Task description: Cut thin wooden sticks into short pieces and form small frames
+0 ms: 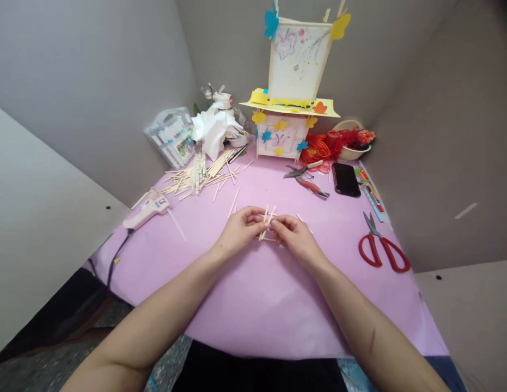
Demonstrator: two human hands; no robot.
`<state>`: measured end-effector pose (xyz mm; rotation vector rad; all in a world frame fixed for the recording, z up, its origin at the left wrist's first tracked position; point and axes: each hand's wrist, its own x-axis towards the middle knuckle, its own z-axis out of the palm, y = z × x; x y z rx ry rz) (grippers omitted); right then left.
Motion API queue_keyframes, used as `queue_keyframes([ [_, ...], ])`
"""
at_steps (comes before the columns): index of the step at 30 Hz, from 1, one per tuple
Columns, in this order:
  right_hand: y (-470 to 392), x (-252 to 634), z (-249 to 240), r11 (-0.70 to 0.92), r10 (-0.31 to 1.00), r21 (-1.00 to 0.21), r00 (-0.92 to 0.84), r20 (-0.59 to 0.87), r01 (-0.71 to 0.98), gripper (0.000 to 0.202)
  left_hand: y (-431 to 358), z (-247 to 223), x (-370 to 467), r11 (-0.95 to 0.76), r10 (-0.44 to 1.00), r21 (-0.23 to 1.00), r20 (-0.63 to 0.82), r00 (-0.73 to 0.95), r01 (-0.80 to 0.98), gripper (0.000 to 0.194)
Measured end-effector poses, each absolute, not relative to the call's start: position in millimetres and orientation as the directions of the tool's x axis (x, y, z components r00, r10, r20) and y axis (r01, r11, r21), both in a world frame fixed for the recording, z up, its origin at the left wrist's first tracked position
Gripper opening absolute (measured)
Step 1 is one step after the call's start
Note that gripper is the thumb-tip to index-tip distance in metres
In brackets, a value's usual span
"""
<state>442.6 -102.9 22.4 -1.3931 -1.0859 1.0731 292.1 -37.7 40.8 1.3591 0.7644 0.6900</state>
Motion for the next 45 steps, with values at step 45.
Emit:
queue_keyframes([
  [45, -109.6, 470.5, 19.9, 0.042, 0.992, -0.602, 0.037, 0.119, 0.798, 0.054, -18.6, 34.0, 274.9, -0.583, 0.782, 0.380, 0.023, 0.623, 0.718, 0.027],
])
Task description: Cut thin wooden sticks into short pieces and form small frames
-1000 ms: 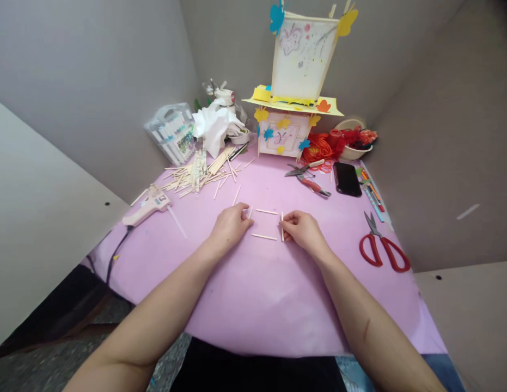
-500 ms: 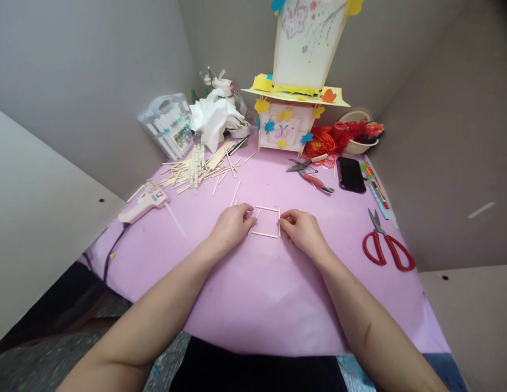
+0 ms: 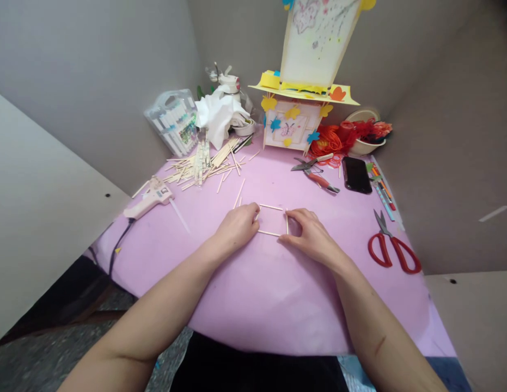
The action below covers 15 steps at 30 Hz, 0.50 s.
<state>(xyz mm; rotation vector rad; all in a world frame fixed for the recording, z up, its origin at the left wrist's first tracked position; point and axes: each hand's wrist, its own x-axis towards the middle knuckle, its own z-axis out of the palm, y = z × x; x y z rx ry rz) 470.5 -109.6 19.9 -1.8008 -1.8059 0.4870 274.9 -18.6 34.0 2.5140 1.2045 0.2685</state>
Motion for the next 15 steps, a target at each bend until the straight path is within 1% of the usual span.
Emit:
queue_keyframes([
  [3, -109.8, 471.5, 17.5, 0.064, 0.993, -0.585, 0.006, 0.116, 0.809, 0.059, -13.7, 35.3, 272.4, -0.531, 0.824, 0.348, 0.001, 0.566, 0.773, 0.024],
  [5, -108.5, 470.8, 15.2, 0.064, 0.993, -0.576, 0.006, 0.119, 0.815, 0.059, -11.0, 34.8, 271.4, -0.507, 0.842, 0.350, 0.003, 0.540, 0.788, 0.024],
  [9, -106.1, 468.7, 12.1, 0.069, 0.989, -0.564, 0.016, 0.145, 0.823, 0.058, -9.7, 34.7, 270.1, -0.526, 0.817, 0.442, 0.026, 0.575, 0.727, 0.027],
  [10, -105.9, 468.4, 11.7, 0.071, 0.988, -0.564, 0.019, 0.152, 0.822, 0.057, -9.7, 35.5, 269.6, -0.549, 0.798, 0.468, 0.048, 0.600, 0.693, 0.031],
  [12, -105.9, 468.5, 11.5, 0.077, 0.987, -0.569, 0.017, 0.160, 0.819, 0.055, -9.7, 37.7, 268.6, -0.628, 0.736, 0.479, 0.108, 0.668, 0.613, 0.047],
  [14, -106.6, 469.7, 12.1, 0.087, 0.987, -0.576, 0.009, 0.162, 0.812, 0.056, -9.7, 38.9, 268.3, -0.713, 0.651, 0.442, 0.132, 0.747, 0.544, 0.064],
  [15, -107.2, 470.7, 12.6, 0.092, 0.987, -0.581, 0.004, 0.162, 0.809, 0.057, -9.9, 38.5, 268.7, -0.742, 0.614, 0.421, 0.115, 0.781, 0.521, 0.069],
])
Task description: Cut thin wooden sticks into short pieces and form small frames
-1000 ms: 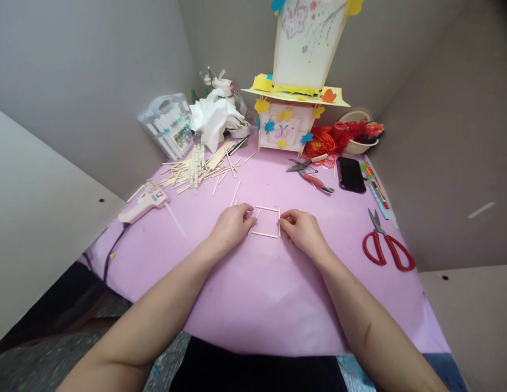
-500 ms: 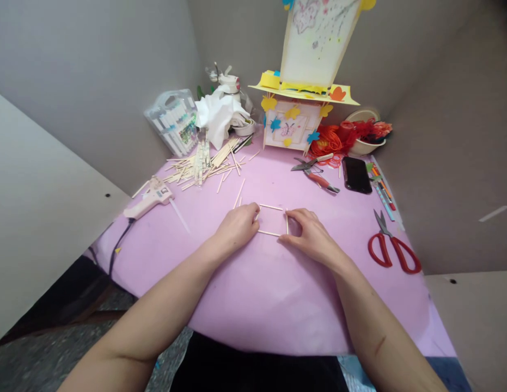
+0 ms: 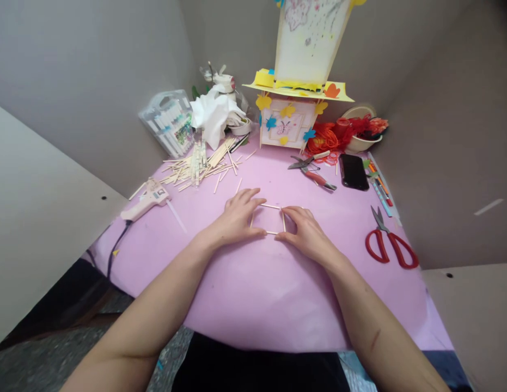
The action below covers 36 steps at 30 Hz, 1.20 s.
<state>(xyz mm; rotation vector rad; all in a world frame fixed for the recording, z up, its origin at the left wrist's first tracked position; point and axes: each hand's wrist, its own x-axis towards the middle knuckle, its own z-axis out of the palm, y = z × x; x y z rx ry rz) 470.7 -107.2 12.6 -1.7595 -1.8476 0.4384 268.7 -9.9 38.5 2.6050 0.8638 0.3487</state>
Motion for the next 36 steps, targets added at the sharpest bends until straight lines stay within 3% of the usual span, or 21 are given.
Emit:
queue_keyframes([
  [5, -110.1, 476.4, 16.3, 0.115, 0.985, -0.589, -0.013, 0.174, 0.800, 0.055, -12.9, 28.2, 274.8, -0.789, 0.548, 0.376, 0.073, 0.833, 0.486, 0.063],
  [11, -108.8, 479.3, 14.6, 0.140, 0.979, -0.575, -0.025, 0.203, 0.806, 0.040, -19.4, 21.0, 282.5, -0.796, 0.575, 0.327, 0.147, 0.805, 0.509, 0.055],
  [28, -104.7, 478.5, 6.7, 0.211, 0.952, -0.547, -0.044, 0.302, 0.810, 0.036, -37.3, 12.8, 300.9, -0.728, 0.686, 0.209, 0.214, 0.696, 0.653, 0.040],
  [36, -104.4, 478.3, 5.7, 0.224, 0.946, -0.539, -0.049, 0.320, 0.812, 0.037, -38.2, 12.7, 298.5, -0.742, 0.670, 0.250, 0.256, 0.696, 0.622, 0.042],
])
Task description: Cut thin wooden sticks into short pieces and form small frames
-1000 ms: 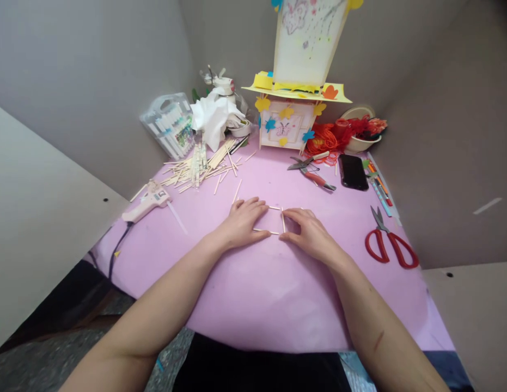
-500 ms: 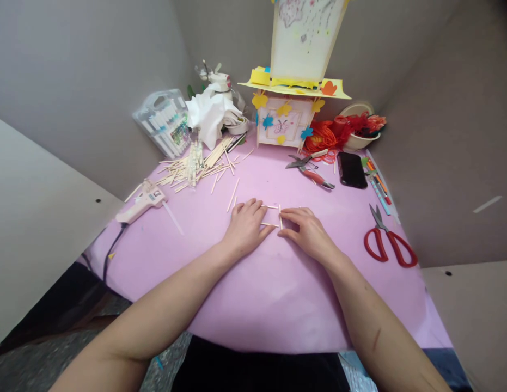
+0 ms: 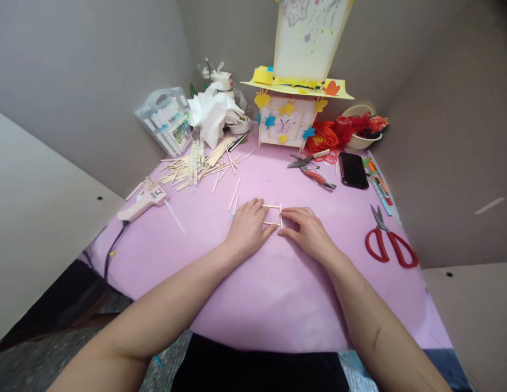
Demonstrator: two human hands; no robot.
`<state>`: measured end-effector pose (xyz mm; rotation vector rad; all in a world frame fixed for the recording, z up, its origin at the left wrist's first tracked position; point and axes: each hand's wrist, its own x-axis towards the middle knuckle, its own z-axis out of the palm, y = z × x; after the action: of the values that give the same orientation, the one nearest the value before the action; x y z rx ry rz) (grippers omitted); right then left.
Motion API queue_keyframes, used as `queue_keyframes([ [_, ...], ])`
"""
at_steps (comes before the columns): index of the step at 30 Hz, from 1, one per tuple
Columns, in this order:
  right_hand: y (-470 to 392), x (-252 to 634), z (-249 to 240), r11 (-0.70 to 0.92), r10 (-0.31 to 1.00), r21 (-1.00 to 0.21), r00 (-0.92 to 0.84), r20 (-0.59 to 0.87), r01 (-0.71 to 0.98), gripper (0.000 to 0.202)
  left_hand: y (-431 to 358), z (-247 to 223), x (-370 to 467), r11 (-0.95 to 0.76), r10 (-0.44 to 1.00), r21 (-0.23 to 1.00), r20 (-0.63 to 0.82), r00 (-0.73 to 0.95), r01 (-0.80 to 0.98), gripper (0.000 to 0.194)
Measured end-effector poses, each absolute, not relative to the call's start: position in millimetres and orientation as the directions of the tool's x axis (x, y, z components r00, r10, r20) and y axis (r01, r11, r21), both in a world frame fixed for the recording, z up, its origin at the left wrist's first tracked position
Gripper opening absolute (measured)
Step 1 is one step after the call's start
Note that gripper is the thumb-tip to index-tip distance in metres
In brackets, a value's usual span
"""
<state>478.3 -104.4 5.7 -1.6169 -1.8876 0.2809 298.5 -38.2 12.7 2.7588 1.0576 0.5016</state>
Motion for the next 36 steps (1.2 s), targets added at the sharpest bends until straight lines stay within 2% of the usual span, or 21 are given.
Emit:
queue_keyframes([
  [5, -105.5, 478.9, 6.5, 0.202, 0.956, -0.563, -0.036, 0.291, 0.801, 0.038, -13.8, 19.5, 281.5, -0.649, 0.760, 0.382, 0.283, 0.585, 0.658, 0.026],
  [8, -106.2, 479.8, 6.8, 0.199, 0.959, -0.576, -0.037, 0.281, 0.793, 0.040, 2.8, 25.6, 269.8, -0.538, 0.842, 0.425, 0.238, 0.484, 0.728, 0.019],
  [10, -106.5, 480.2, 6.8, 0.198, 0.960, -0.578, -0.039, 0.276, 0.791, 0.040, 6.4, 27.9, 266.5, -0.512, 0.856, 0.436, 0.188, 0.481, 0.740, 0.015],
  [15, -106.1, 480.8, 5.9, 0.201, 0.958, -0.576, -0.036, 0.284, 0.792, 0.039, -3.8, 25.4, 273.3, -0.564, 0.818, 0.372, 0.130, 0.560, 0.737, 0.014],
  [22, -105.4, 480.7, 4.3, 0.200, 0.957, -0.576, -0.033, 0.287, 0.793, 0.040, -10.6, 19.7, 281.3, -0.559, 0.829, 0.274, 0.157, 0.537, 0.783, 0.016],
  [36, -104.8, 479.9, 4.0, 0.202, 0.956, -0.569, -0.034, 0.293, 0.797, 0.039, -12.9, 21.1, 282.7, -0.547, 0.836, 0.269, 0.142, 0.529, 0.793, 0.023],
])
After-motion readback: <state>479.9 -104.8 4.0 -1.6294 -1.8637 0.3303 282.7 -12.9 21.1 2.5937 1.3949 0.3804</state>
